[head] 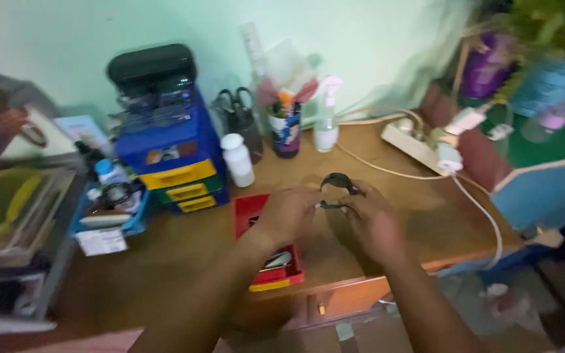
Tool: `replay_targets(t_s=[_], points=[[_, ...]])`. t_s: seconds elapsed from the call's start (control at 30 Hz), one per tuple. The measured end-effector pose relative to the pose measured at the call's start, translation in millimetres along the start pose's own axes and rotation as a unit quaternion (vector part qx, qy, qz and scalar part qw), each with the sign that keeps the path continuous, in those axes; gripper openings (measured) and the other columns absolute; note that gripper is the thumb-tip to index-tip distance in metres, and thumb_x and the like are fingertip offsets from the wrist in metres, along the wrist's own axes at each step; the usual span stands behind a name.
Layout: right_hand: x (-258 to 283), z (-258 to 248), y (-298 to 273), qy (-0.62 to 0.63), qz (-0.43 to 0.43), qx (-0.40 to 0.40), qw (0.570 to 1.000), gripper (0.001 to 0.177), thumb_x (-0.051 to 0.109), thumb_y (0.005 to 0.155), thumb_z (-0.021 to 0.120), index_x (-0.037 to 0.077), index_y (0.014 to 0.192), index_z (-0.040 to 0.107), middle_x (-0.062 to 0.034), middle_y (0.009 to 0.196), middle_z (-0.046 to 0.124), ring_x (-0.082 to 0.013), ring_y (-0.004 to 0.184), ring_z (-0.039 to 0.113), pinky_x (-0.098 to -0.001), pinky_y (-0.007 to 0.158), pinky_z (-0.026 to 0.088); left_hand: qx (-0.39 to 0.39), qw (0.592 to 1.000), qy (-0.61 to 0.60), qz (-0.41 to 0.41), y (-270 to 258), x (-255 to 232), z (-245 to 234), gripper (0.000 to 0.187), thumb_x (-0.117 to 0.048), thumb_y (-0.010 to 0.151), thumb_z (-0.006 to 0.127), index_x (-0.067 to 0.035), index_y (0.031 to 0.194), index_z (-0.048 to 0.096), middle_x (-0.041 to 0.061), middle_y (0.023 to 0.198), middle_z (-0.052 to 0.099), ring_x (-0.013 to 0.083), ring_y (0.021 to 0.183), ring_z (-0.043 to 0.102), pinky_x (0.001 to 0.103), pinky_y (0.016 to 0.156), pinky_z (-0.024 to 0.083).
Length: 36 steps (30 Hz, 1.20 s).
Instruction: The person opens a multi-drawer organizer and removes a beaded bracelet, placing it on the desk. They then open the next drawer and remove a small tube, placing it on the desk. Finally, they open the top drawer and remove several small items including keys, nail clippers, and bottle caps, placing them on the desk.
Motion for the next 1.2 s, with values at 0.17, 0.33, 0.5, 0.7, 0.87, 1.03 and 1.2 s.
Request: replay_targets(t_s=[0.17, 0.33, 0.5, 0.7, 0.87, 1.03, 1.2], points=[[-28, -23, -18, -0.061, 0.058, 0.016, 0.996, 0.018, 0.012, 0.086, 0.077, 0.023, 0.100, 0.078, -0.0093, 0.114, 0.073, -0.0315, 0.106, 0.073, -0.0411, 0.084, 0.062, 0.114, 0.993, 0.021, 0.016, 18, -25, 41, 0.027, -0.012, 0.094, 0.053, -0.007, 0.109, 0.075, 0.018, 0.104, 0.077, 0.0412, 0.106, 0.070, 0.046, 0.098, 0.052], [-55, -19, -35, -0.084, 0.103, 0.032, 0.991, 0.019, 0.009, 0.083, 0.078, 0.015, 0.100, 0.074, -0.0126, 0.123, 0.070, -0.0373, 0.109, 0.071, -0.0509, 0.088, 0.061, 0.145, 0.976, 0.138, 0.088, 35, -21, 83, 0.023, -0.008, 0.098, 0.048, -0.010, 0.093, 0.070, 0.016, 0.093, 0.076, 0.0411, 0.097, 0.072, 0.049, 0.082, 0.056], [-32, -26, -33, -0.021, 0.064, 0.063, 0.996, 0.016, 0.010, 0.087, 0.071, 0.019, 0.100, 0.077, -0.0083, 0.113, 0.074, -0.0335, 0.110, 0.071, -0.0459, 0.088, 0.061, 0.191, 0.957, 0.208, 0.057, 33, 27, 131, 0.022, -0.011, 0.101, 0.052, -0.013, 0.106, 0.073, 0.013, 0.101, 0.077, 0.0374, 0.103, 0.073, 0.053, 0.099, 0.049], [-20, -9, -10, 0.010, 0.084, 0.078, 0.993, 0.012, 0.008, 0.094, 0.067, 0.012, 0.100, 0.076, -0.0157, 0.104, 0.075, -0.0353, 0.112, 0.071, -0.0479, 0.093, 0.058, 0.233, 0.941, 0.247, -0.008, 27, 18, 98, 0.027, -0.025, 0.105, 0.051, -0.024, 0.128, 0.064, 0.006, 0.111, 0.074, 0.0333, 0.109, 0.071, 0.057, 0.105, 0.040], [-8, -6, 0, -0.005, 0.042, 0.058, 0.997, 0.016, 0.010, 0.091, 0.071, 0.021, 0.103, 0.076, -0.0087, 0.110, 0.074, -0.0312, 0.109, 0.072, -0.0437, 0.088, 0.061, 0.177, 0.965, 0.193, -0.033, 25, 14, 64, 0.028, -0.032, 0.102, 0.055, -0.016, 0.105, 0.077, 0.014, 0.096, 0.079, 0.0391, 0.100, 0.075, 0.051, 0.095, 0.046], [-25, 11, -7, -0.018, 0.068, 0.090, 0.993, 0.019, 0.012, 0.088, 0.074, 0.021, 0.104, 0.076, -0.0108, 0.125, 0.069, -0.0366, 0.113, 0.070, -0.0484, 0.087, 0.062, 0.153, 0.974, 0.168, -0.009, 22, 2, 35, 0.029, -0.027, 0.102, 0.056, -0.009, 0.097, 0.078, 0.018, 0.088, 0.076, 0.0421, 0.095, 0.075, 0.050, 0.087, 0.055], [-22, 11, 1, 0.034, 0.077, 0.149, 0.985, 0.046, 0.008, 0.084, 0.072, 0.016, 0.129, 0.064, -0.0167, 0.148, 0.056, -0.0429, 0.130, 0.059, -0.0570, 0.104, 0.051, 0.117, 0.965, 0.234, 0.038, 25, 13, 51, 0.019, -0.021, 0.084, 0.062, -0.020, 0.091, 0.080, 0.010, 0.087, 0.079, 0.0365, 0.092, 0.077, 0.053, 0.085, 0.052]])
Point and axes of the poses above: each hand's wrist, its own y-axis towards the middle knuckle, its own z-axis out of the palm, x = y × z, the point moved 10 cm from there along y, towards the middle knuckle
